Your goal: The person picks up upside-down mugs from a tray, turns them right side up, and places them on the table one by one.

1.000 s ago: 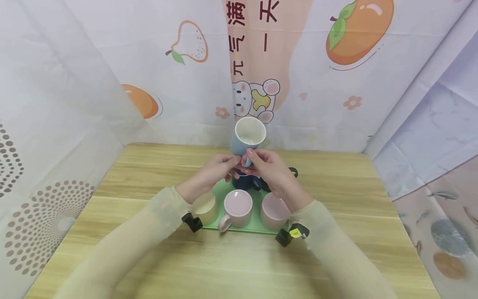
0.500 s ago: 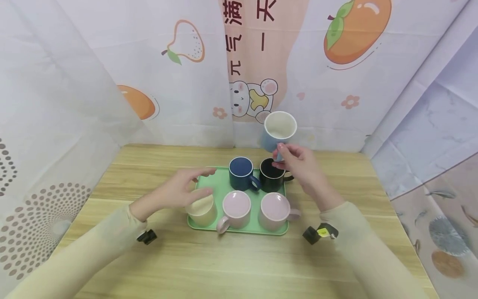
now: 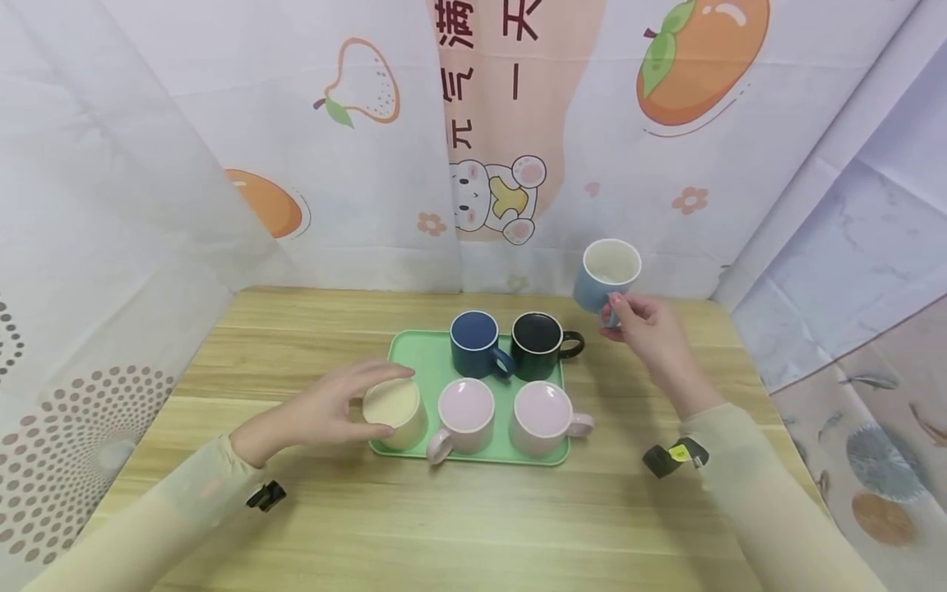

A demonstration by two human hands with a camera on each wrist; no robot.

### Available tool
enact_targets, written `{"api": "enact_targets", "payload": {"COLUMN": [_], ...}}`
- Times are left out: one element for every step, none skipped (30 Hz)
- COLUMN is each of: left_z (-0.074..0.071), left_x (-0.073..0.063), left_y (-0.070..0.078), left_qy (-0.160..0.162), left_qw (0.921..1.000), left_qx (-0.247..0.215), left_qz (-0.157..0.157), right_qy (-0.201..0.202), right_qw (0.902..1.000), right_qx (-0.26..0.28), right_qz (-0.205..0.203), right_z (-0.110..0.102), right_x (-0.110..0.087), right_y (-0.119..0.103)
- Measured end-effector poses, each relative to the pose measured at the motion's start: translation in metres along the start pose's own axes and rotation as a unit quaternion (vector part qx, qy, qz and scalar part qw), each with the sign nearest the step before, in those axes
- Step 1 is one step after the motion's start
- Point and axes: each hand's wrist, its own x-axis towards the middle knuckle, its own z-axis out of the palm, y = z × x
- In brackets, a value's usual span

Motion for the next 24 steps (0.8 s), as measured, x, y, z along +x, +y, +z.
{"api": "enact_targets", "payload": {"left_z": [0.001,0.001,0.001,0.001,0.002,0.002,0.002,0.002,0.002,0.002,0.002,0.002,0.001,0.001,0.001,0.001,0.000,0.001,0.001,0.001,0.001,0.002,0.002,0.002], "left_x": [-0.001,-0.002,-0.003,-0.003,-0.004,-0.004,-0.004,-0.004,-0.004,-0.004,-0.004,-0.003,-0.003,-0.003,-0.003,-0.004,-0.004,-0.004,-0.004,-0.004,-0.004,-0.004,-0.004,-0.004], "left_y": [-0.001,-0.001,-0.001,-0.001,-0.001,-0.001,-0.001,-0.001,-0.001,0.000,0.000,0.000,0.000,0.000,0.000,0.000,0.000,0.000,-0.001,-0.001,-0.001,-0.002,-0.002,-0.002], "left_qy": [0.002,0.004,0.004,0.005,0.006,0.005,0.005,0.004,0.004,0.004,0.004,0.004,0.005,0.006,0.007,0.007,0.008,0.008,0.007,0.006,0.005,0.004,0.003,0.003], "left_qw": [1.0000,1.0000,0.9999,0.9998,0.9997,0.9996,0.9996,0.9995,0.9995,0.9995,0.9995,0.9996,0.9996,0.9996,0.9996,0.9997,0.9997,0.9997,0.9997,0.9997,0.9997,0.9997,0.9997,0.9997], "left_qx": [-0.001,-0.003,-0.007,-0.011,-0.015,-0.017,-0.019,-0.021,-0.021,-0.022,-0.021,-0.019,-0.019,-0.018,-0.018,-0.017,-0.017,-0.016,-0.018,-0.017,-0.016,-0.014,-0.014,-0.013], "left_qz": [-0.004,-0.007,-0.011,-0.015,-0.018,-0.022,-0.023,-0.024,-0.025,-0.024,-0.024,-0.021,-0.020,-0.020,-0.019,-0.018,-0.018,-0.016,-0.017,-0.016,-0.017,-0.018,-0.018,-0.018], "right_qy": [0.003,0.006,0.009,0.012,0.014,0.015,0.018,0.020,0.022,0.024,0.025,0.025,0.026,0.026,0.025,0.025,0.026,0.028,0.030,0.033,0.035,0.037,0.038,0.038], "right_qw": [1.0000,0.9999,0.9996,0.9992,0.9988,0.9982,0.9977,0.9972,0.9965,0.9962,0.9960,0.9959,0.9958,0.9957,0.9956,0.9956,0.9956,0.9955,0.9952,0.9950,0.9949,0.9948,0.9947,0.9945], "right_qx": [-0.006,-0.012,-0.023,-0.034,-0.044,-0.054,-0.061,-0.067,-0.076,-0.080,-0.081,-0.080,-0.079,-0.079,-0.079,-0.077,-0.074,-0.072,-0.073,-0.074,-0.073,-0.073,-0.072,-0.074], "right_qz": [0.004,0.008,0.011,0.014,0.016,0.020,0.023,0.025,0.026,0.028,0.030,0.033,0.037,0.041,0.043,0.047,0.052,0.055,0.057,0.058,0.059,0.061,0.062,0.064], "right_z": [-0.003,-0.005,-0.007,-0.009,-0.011,-0.013,-0.015,-0.017,-0.019,-0.020,-0.022,-0.024,-0.025,-0.026,-0.027,-0.027,-0.028,-0.028,-0.028,-0.029,-0.029,-0.029,-0.030,-0.030], "right_x": [0.000,0.001,0.001,0.001,0.001,0.002,0.002,0.003,0.003,0.004,0.005,0.005,0.006,0.007,0.008,0.009,0.010,0.011,0.012,0.012,0.013,0.013,0.013,0.013], "right_y": [0.004,0.009,0.013,0.017,0.021,0.025,0.028,0.032,0.035,0.038,0.042,0.046,0.049,0.053,0.057,0.061,0.065,0.068,0.071,0.074,0.076,0.078,0.080,0.082]}}
